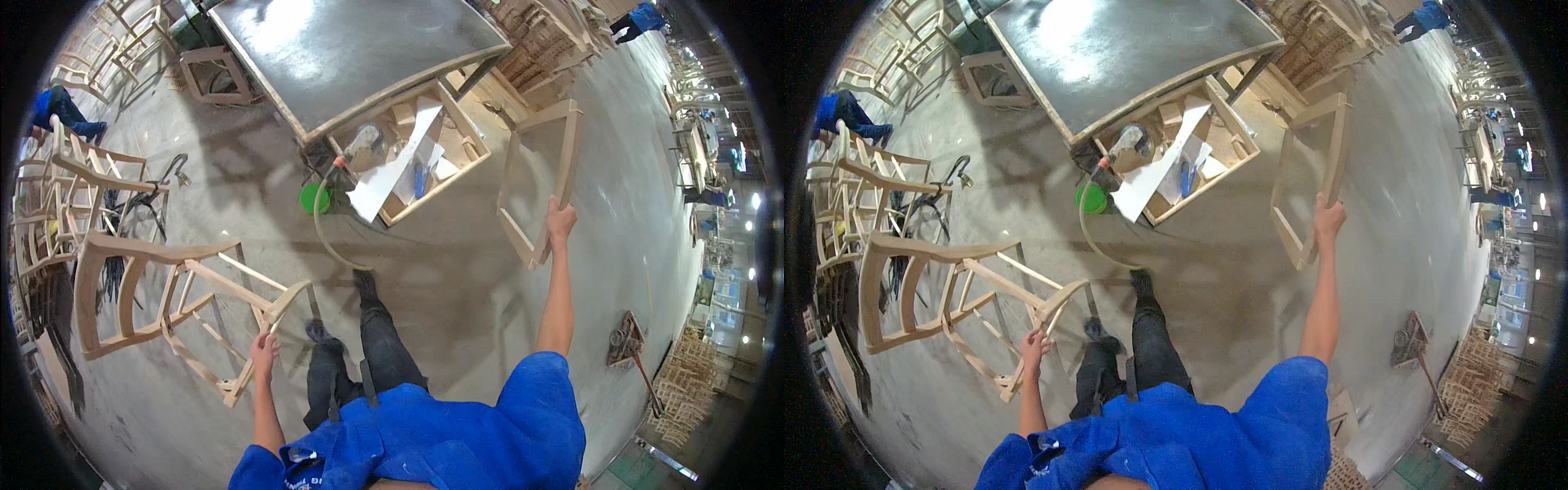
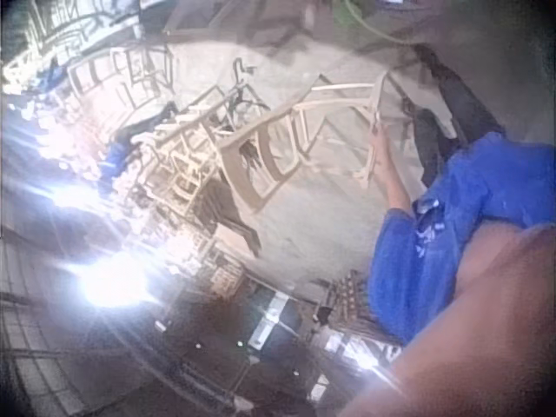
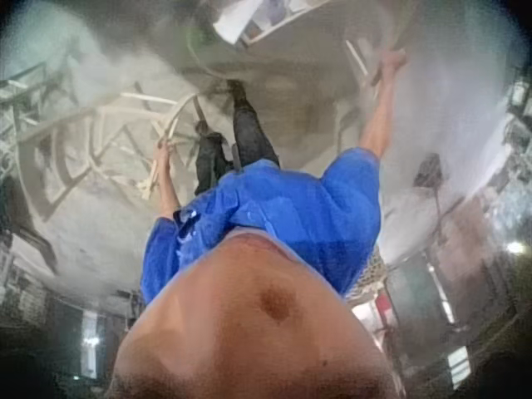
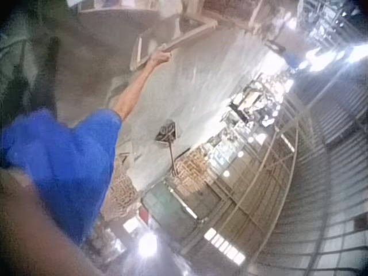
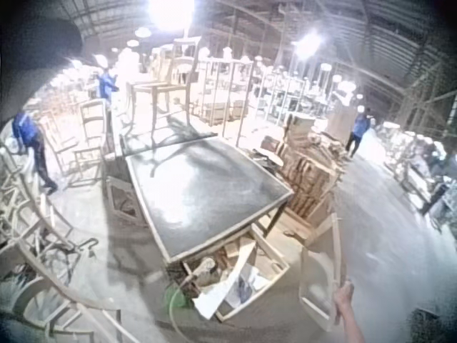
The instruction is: The person moves wooden pallets and chair frames around a workshop floor. They lift and reposition pallets, pick up chair frames, and place them in different locations. The person also handles large flat boards, moving them aside to clear space.
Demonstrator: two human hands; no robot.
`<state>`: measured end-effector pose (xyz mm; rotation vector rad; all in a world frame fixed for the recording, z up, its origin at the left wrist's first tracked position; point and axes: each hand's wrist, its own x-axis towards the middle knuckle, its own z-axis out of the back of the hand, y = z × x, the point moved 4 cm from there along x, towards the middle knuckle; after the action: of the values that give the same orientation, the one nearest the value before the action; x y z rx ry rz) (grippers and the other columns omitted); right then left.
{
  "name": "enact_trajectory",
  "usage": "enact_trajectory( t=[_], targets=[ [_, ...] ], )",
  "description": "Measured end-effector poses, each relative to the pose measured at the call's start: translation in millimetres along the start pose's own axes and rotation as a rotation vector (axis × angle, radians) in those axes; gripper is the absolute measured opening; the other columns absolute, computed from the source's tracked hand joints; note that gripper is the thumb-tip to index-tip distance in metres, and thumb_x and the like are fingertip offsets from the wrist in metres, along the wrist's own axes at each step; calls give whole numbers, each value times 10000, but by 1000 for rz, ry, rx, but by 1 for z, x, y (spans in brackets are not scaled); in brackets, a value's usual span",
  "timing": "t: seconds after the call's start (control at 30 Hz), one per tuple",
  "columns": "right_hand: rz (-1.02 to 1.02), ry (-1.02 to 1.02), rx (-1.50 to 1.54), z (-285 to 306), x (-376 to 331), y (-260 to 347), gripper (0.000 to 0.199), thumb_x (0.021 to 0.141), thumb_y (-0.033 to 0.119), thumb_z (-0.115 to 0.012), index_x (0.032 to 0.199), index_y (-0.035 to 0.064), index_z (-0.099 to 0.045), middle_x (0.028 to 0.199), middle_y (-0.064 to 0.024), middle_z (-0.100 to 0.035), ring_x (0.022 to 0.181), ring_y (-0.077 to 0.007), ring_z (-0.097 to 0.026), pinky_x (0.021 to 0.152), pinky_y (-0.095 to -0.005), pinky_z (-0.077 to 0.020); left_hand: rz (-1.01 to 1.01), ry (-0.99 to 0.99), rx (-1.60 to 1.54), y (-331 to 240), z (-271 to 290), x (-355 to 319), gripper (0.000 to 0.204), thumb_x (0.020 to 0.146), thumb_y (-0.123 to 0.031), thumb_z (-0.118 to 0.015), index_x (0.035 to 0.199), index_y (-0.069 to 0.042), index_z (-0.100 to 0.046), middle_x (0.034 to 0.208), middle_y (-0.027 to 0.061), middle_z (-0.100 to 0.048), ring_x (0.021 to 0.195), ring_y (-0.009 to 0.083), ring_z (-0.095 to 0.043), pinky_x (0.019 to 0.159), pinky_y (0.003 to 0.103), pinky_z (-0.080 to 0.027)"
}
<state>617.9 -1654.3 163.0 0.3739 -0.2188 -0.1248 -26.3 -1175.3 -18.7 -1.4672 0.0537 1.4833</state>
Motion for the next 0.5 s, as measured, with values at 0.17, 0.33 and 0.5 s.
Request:
enact_trajectory(
  t=[0.17, 0.33, 0.5],
  targets=[
    [21, 136, 14, 80, -129, 16, 525, 863, 348, -549, 1193, -53, -473, 1215, -236, -483, 1095, -336, -490, 926, -426, -387, -121, 325, -400, -54, -30, -45, 374, 916, -218, -497, 1232, -22, -450, 1059, 135, -605, 836, 220, -647, 681, 282, -534],
    [667, -122, -82, 277, -321, 134, 225, 772, 43, -604, 986, -17, -573, 766, -160, -476, 735, -358, -529, 636, -434, -434, -228, 1030, -736, -190, -11, -130, 557, 890, -390, -494, 1277, 2, -413, 1242, 188, -490, 1093, 312, -530, 945, 424, -437],
    [1466, -385, -1041, 332, -428, 241, 255, 798, 214, -640, 1010, 73, -627, 821, -156, -586, 646, -305, -590, 561, -383, -496, -230, 1240, -719, -307, 92, -195, 720, 838, -497, -534, 1334, -22, -317, 1230, 191, -473, 1090, 307, -527, 893, 417, -477]
  ],
)
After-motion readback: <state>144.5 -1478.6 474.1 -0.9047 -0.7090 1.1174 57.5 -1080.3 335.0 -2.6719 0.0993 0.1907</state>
